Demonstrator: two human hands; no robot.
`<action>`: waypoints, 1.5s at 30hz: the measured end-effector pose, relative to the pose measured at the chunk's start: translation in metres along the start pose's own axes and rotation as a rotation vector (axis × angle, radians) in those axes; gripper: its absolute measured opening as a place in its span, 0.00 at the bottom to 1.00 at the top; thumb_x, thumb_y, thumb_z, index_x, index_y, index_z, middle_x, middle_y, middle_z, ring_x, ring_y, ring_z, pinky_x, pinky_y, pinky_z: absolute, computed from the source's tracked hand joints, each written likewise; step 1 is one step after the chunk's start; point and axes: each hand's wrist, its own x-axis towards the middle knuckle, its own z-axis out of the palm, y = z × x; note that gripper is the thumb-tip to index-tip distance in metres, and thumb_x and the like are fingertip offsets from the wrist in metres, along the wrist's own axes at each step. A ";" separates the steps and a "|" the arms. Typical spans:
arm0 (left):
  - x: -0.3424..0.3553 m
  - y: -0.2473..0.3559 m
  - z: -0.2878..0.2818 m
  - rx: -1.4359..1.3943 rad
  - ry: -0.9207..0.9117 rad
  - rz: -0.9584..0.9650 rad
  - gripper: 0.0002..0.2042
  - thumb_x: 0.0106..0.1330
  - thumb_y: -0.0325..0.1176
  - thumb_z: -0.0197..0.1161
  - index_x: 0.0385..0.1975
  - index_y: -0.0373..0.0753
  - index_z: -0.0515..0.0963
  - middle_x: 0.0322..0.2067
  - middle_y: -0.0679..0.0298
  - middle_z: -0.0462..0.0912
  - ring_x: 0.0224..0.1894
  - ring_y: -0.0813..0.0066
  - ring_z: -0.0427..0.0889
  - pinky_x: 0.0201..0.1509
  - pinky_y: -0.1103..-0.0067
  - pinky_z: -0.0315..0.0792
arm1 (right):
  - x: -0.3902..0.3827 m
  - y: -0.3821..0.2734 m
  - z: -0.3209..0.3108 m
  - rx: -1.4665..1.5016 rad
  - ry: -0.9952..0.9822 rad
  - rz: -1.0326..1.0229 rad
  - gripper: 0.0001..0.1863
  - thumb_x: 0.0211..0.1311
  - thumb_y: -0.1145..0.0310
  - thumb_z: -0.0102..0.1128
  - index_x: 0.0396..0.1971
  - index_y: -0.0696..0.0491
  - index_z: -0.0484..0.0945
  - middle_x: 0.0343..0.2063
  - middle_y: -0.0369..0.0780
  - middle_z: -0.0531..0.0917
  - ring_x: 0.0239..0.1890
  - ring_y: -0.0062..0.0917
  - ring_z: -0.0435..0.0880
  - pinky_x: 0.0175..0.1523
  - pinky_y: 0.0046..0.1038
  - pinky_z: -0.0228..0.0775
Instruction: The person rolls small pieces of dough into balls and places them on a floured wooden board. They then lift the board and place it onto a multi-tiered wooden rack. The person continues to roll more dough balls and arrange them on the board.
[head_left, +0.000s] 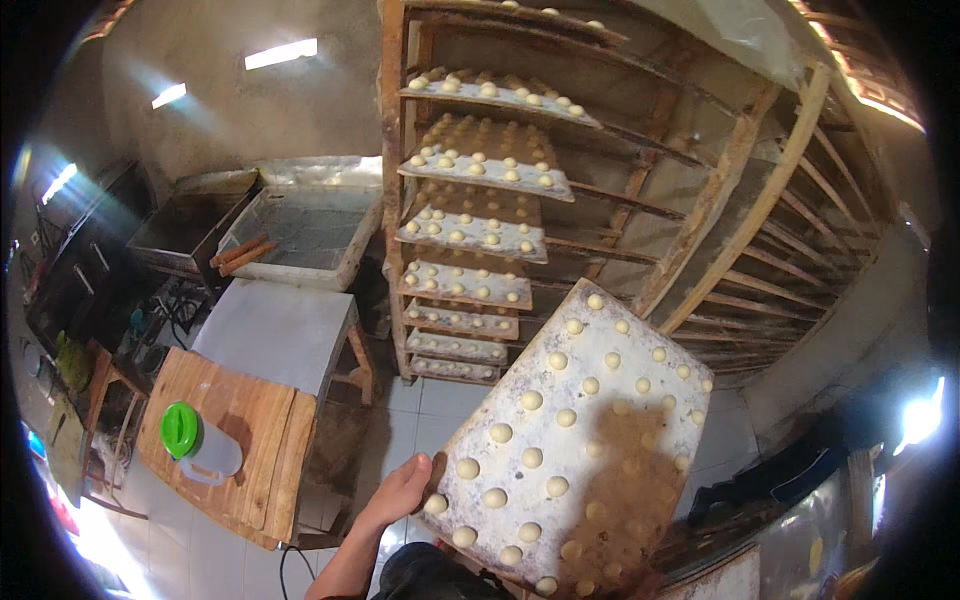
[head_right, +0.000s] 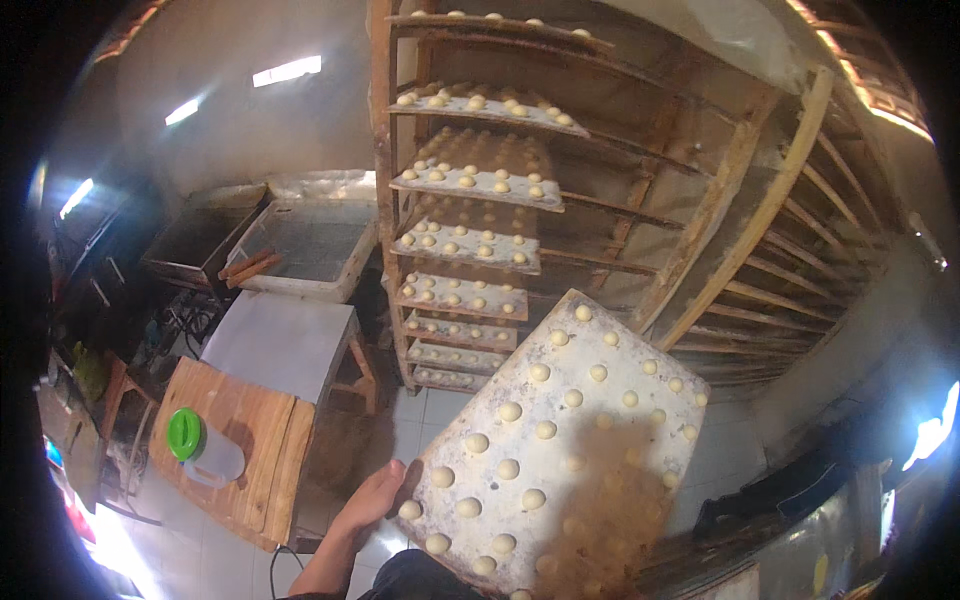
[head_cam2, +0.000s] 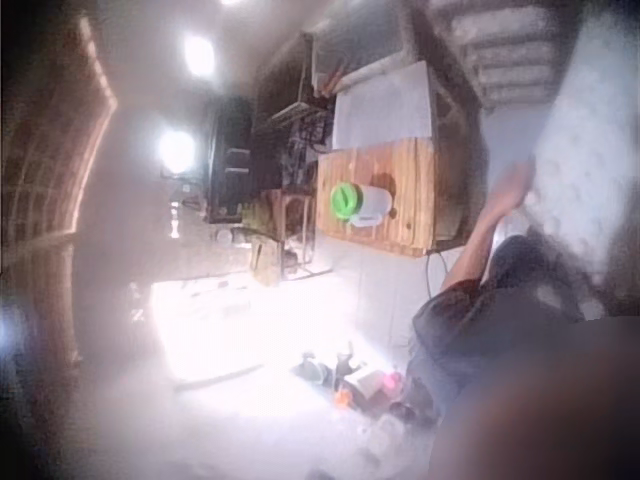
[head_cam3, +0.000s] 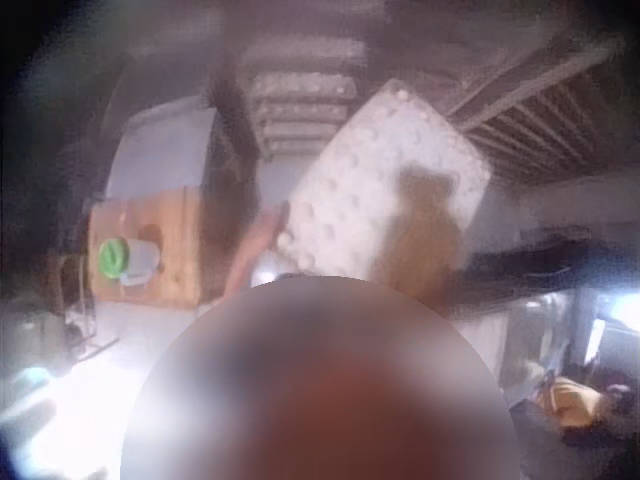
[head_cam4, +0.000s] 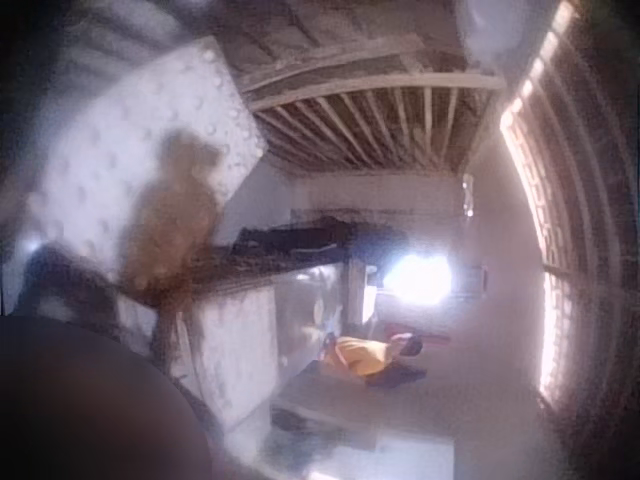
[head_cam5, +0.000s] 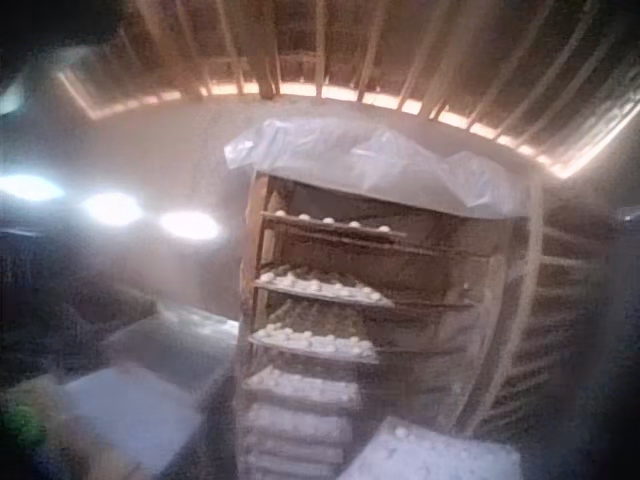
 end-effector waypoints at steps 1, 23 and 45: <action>0.000 -0.005 -0.004 -0.026 -0.011 -0.033 0.33 0.79 0.64 0.38 0.46 0.35 0.74 0.35 0.64 0.75 0.40 0.74 0.72 0.47 0.74 0.70 | 0.001 -0.007 0.005 -0.015 -0.009 0.008 0.42 0.68 0.26 0.41 0.36 0.54 0.82 0.34 0.36 0.85 0.35 0.26 0.83 0.45 0.28 0.76; 0.045 0.313 0.097 -0.933 -0.688 1.197 0.41 0.73 0.25 0.54 0.76 0.29 0.32 0.68 0.50 0.62 0.72 0.64 0.61 0.74 0.70 0.56 | 0.055 -0.405 0.053 -0.162 -0.110 -0.495 0.51 0.62 0.18 0.37 0.31 0.58 0.82 0.26 0.42 0.86 0.23 0.28 0.84 0.33 0.28 0.81; 0.184 0.519 0.169 -0.892 -0.299 1.299 0.26 0.73 0.24 0.51 0.68 0.28 0.54 0.60 0.49 0.72 0.61 0.60 0.77 0.62 0.64 0.79 | 0.350 -0.569 0.227 0.187 -1.174 -0.495 0.56 0.70 0.26 0.36 0.70 0.70 0.54 0.59 0.63 0.76 0.58 0.46 0.82 0.63 0.44 0.76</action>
